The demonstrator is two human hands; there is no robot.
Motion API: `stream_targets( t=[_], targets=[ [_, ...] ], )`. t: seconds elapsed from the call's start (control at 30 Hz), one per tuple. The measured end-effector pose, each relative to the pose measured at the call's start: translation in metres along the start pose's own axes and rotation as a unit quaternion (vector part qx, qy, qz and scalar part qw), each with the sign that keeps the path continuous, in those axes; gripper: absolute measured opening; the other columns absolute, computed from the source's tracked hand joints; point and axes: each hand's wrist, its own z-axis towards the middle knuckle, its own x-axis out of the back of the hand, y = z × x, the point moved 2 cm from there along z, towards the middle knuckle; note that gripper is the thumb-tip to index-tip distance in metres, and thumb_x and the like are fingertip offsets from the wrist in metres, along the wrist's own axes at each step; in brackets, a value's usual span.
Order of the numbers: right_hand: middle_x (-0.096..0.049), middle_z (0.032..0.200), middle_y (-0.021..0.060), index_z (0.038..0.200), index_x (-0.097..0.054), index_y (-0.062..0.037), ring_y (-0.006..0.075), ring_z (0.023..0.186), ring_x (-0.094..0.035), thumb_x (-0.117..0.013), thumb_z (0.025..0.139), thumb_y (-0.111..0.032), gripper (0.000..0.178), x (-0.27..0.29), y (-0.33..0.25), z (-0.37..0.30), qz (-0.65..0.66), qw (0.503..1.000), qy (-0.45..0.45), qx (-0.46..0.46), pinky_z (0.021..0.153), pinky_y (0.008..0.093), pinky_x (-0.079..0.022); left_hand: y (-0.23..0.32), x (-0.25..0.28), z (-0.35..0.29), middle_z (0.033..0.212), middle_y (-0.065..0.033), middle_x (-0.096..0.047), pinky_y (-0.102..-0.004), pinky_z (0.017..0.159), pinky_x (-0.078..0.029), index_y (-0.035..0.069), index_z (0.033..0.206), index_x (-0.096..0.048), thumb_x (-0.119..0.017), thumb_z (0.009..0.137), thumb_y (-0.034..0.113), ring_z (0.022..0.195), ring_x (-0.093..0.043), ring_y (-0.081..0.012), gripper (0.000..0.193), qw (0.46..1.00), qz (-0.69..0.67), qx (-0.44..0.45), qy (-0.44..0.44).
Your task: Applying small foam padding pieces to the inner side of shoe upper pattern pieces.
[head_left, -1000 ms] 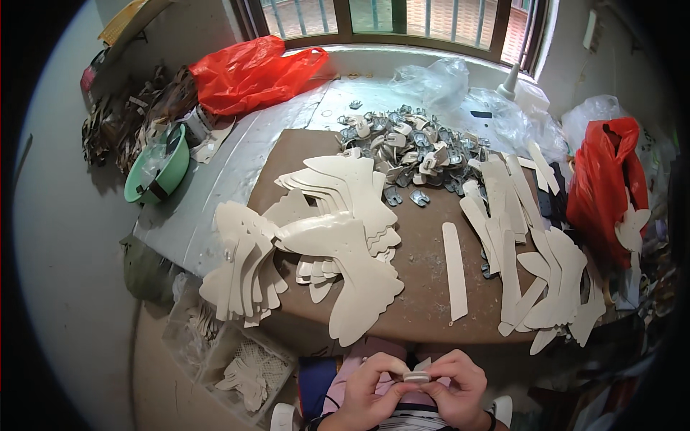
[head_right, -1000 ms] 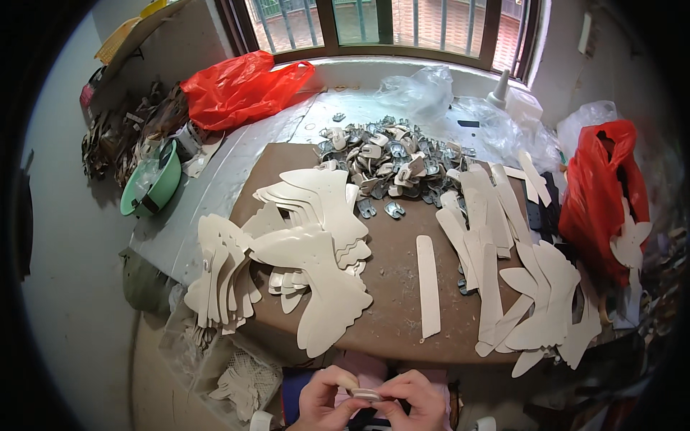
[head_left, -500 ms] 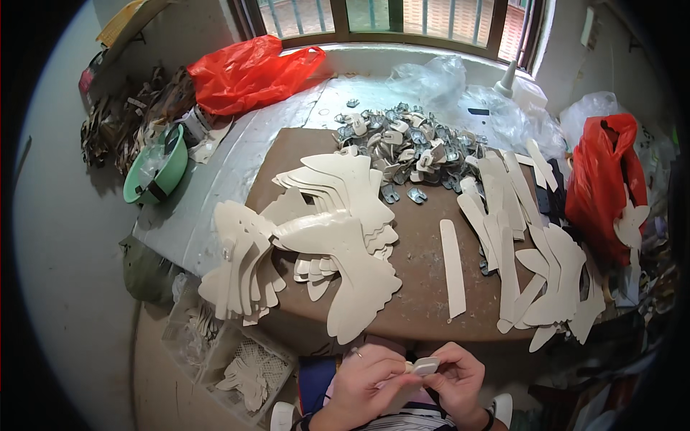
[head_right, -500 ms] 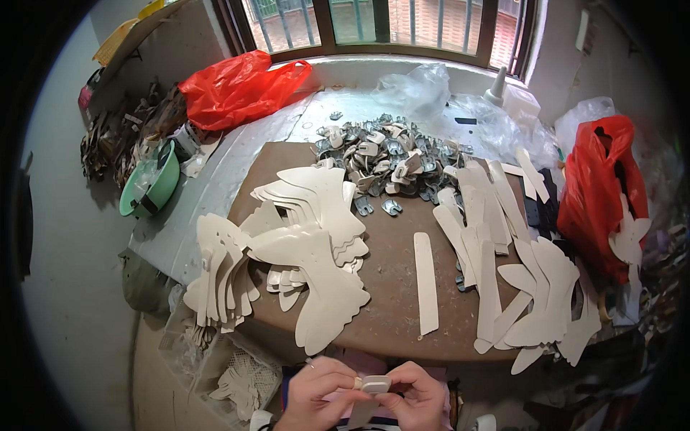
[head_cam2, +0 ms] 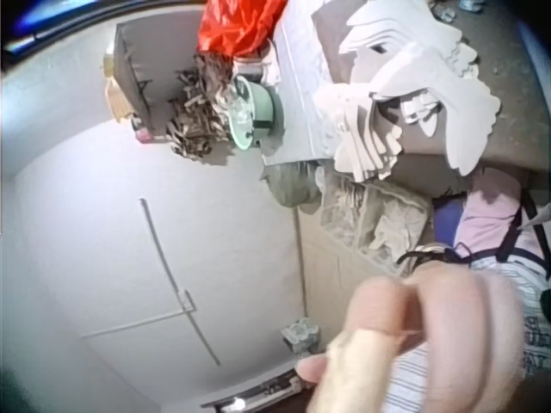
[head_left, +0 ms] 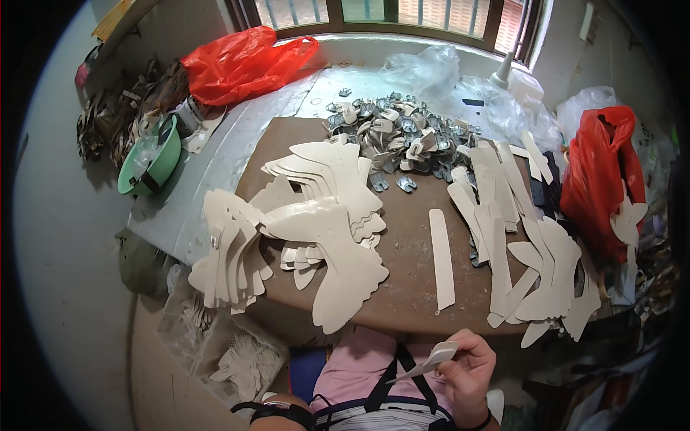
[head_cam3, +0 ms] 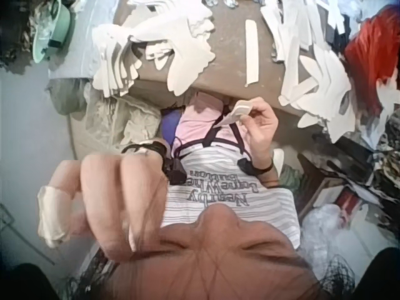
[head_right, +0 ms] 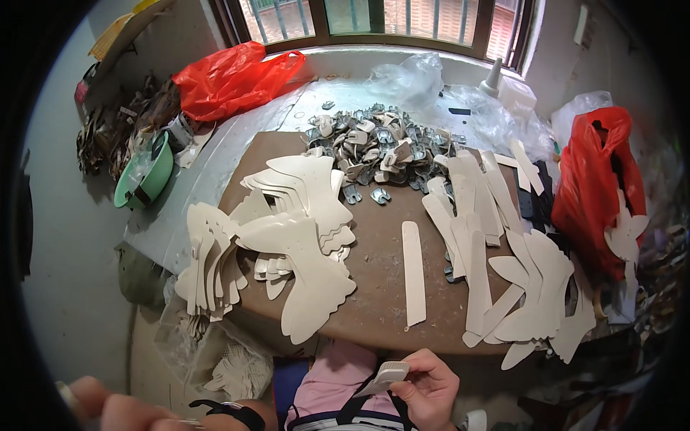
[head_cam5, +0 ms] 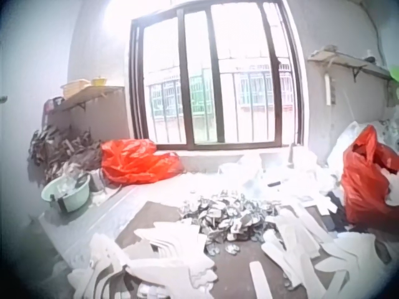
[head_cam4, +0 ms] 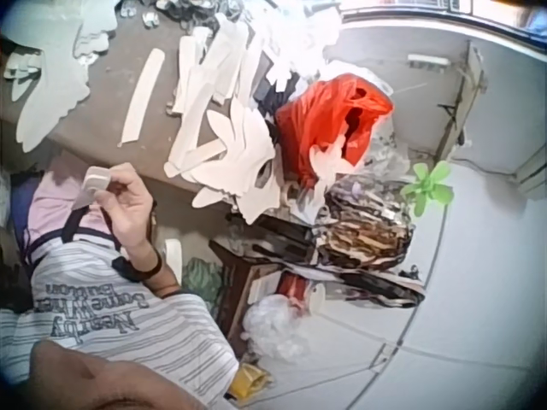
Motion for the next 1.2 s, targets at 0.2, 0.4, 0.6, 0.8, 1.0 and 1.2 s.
stream_targets(
  t=[0.2, 0.4, 0.6, 0.8, 1.0, 1.2],
  targets=[
    [-0.056, 0.085, 0.0119, 0.095, -0.055, 0.0038, 0.0172, 0.068, -0.06, -0.073, 0.077, 0.003, 0.026, 0.009, -0.004, 0.001, -0.012, 0.999, 0.021, 0.037, 0.052, 0.0232, -0.05, 0.013, -0.011, 0.0, 0.087, -0.0059, -0.057, -0.0383, 0.072, -0.052, 0.017, 0.099, -0.062, -0.052, 0.098, 0.019, 0.083, -0.055, -0.0269, 0.01, 0.977, 0.107, 0.173, 0.056],
    [-0.055, 0.086, 0.0118, 0.095, -0.056, 0.0037, 0.0171, 0.068, -0.059, -0.073, 0.076, 0.002, 0.026, 0.013, -0.003, -0.001, -0.018, 0.999, 0.021, 0.044, 0.052, 0.0236, -0.049, 0.002, -0.008, -0.001, 0.089, -0.0059, -0.059, -0.0416, 0.081, -0.054, 0.016, 0.093, -0.065, -0.054, 0.096, 0.015, 0.088, -0.056, -0.0255, 0.011, 0.981, -0.005, 0.192, 0.032],
    [-0.055, 0.085, 0.0116, 0.094, -0.056, 0.0036, 0.0172, 0.067, -0.059, -0.072, 0.076, 0.004, 0.024, 0.01, -0.004, -0.003, -0.026, 0.998, 0.01, 0.052, 0.052, 0.0239, -0.049, 0.017, -0.004, 0.009, 0.091, -0.0068, -0.057, -0.0383, 0.077, -0.055, 0.011, 0.093, -0.064, -0.056, 0.095, 0.012, 0.092, -0.055, -0.0237, 0.008, 0.976, 0.019, 0.195, -0.093],
    [-0.055, 0.085, 0.0112, 0.093, -0.055, 0.0039, 0.0174, 0.067, -0.059, -0.071, 0.076, 0.006, 0.023, 0.012, -0.002, 0.0, -0.014, 0.999, 0.014, 0.039, 0.051, 0.0232, -0.049, 0.02, -0.011, 0.01, 0.1, -0.0079, -0.055, -0.0293, 0.077, -0.054, 0.009, 0.099, -0.064, -0.061, 0.09, 0.01, 0.095, -0.056, -0.0256, 0.01, 0.975, 0.127, 0.168, -0.066],
    [-0.056, 0.086, 0.0118, 0.096, -0.057, 0.0052, 0.0182, 0.067, -0.061, -0.068, 0.076, 0.008, 0.023, 0.02, -0.005, 0.002, 0.012, 0.999, 0.024, 0.045, 0.048, 0.0241, -0.051, 0.002, 0.1, 0.007, 0.09, -0.0092, -0.06, -0.0235, 0.064, -0.049, 0.001, 0.115, -0.052, -0.065, 0.089, 0.013, 0.072, -0.059, -0.0145, 0.032, 0.813, 0.58, 0.013, 0.048],
    [-0.06, 0.085, 0.0131, 0.095, -0.059, 0.0074, 0.0183, 0.069, -0.063, -0.067, 0.076, 0.009, 0.021, 0.007, -0.006, -0.002, -0.004, 1.0, 0.009, -0.001, 0.049, 0.0261, -0.053, -0.015, 0.223, -0.003, 0.095, -0.0177, -0.057, -0.0389, 0.078, -0.047, -0.006, 0.121, -0.047, -0.075, 0.078, 0.015, 0.087, -0.057, -0.0299, 0.056, 0.369, 0.927, 0.042, 0.046]
  ],
)
